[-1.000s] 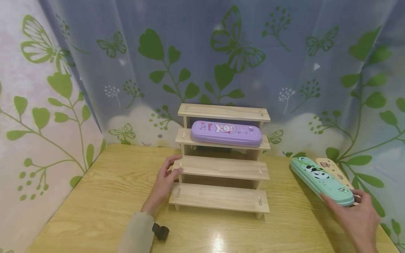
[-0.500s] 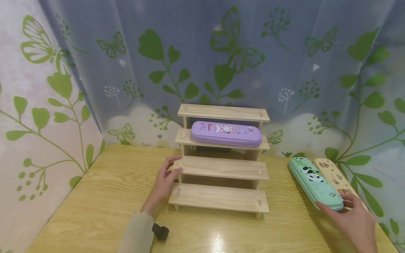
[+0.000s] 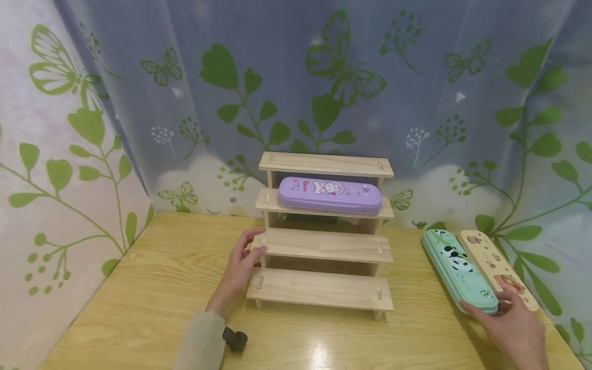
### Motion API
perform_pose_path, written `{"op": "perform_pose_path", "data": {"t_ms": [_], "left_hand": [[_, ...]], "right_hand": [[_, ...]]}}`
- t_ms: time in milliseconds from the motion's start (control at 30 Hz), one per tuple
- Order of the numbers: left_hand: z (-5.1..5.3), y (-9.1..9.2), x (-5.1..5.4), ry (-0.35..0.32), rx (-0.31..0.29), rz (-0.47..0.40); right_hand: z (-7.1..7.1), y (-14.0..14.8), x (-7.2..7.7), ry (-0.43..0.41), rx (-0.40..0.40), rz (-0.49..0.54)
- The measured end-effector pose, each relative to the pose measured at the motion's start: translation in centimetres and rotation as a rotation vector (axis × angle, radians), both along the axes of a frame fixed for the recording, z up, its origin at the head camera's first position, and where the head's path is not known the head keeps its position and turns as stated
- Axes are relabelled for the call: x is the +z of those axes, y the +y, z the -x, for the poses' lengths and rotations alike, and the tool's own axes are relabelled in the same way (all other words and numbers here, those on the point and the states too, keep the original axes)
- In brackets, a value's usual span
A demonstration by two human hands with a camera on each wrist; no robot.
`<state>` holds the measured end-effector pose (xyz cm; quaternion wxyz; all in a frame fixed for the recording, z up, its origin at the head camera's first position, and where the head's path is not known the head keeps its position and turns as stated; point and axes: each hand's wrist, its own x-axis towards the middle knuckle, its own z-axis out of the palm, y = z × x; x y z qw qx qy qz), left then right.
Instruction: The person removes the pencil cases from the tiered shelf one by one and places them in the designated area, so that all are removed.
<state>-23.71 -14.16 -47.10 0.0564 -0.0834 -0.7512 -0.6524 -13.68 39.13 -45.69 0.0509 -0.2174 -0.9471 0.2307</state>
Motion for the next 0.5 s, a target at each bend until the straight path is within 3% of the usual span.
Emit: {"op": "perform_pose_path", "data": {"t_ms": [200, 400, 500], "left_hand": [[0.0, -0.1, 0.0, -0.008, -0.002, 0.001], [0.0, -0.1, 0.0, -0.011, -0.006, -0.006], [0.0, 0.0, 0.1, -0.011, -0.004, -0.003]], "right_hand": [[0.0, 0.1, 0.3, 0.044, 0.038, -0.036], [-0.3, -0.6, 0.8, 0.224, 0.078, -0.054], [-0.3, -0.9, 0.9, 0.36, 0.1, -0.059]]}}
